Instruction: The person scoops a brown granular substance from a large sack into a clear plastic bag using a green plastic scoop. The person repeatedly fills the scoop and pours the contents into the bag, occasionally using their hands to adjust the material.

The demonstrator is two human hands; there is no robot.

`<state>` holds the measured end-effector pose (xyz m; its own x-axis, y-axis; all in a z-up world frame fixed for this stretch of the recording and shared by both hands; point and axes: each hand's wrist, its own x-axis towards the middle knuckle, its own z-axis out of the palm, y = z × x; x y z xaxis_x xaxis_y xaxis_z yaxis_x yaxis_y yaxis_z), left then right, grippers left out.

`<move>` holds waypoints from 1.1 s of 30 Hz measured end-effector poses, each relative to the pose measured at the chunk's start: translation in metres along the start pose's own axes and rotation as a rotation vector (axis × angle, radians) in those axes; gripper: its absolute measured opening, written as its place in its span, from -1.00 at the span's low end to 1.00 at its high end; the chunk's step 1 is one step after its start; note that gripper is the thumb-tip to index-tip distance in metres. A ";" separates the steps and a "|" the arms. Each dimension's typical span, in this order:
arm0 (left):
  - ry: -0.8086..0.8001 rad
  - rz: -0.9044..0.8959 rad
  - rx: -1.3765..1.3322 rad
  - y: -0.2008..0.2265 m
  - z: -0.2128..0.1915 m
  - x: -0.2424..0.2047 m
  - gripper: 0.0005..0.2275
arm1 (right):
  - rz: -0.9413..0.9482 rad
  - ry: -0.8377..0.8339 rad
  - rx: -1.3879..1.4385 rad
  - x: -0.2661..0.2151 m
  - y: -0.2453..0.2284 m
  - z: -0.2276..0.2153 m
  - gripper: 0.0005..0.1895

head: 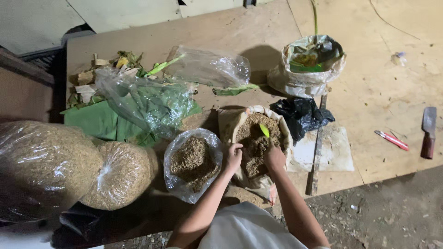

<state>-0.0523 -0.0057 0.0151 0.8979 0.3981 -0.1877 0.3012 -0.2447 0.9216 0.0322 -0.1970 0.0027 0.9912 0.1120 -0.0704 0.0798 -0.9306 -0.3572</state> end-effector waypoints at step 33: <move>0.117 0.125 0.139 0.005 0.004 -0.032 -0.69 | 0.149 -0.253 -0.088 -0.035 -0.007 -0.015 -0.41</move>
<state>-0.0779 -0.0230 0.0247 0.8900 0.4551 -0.0269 0.2389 -0.4152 0.8778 -0.0017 -0.1997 0.0222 0.9356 0.0450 -0.3501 -0.0449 -0.9686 -0.2447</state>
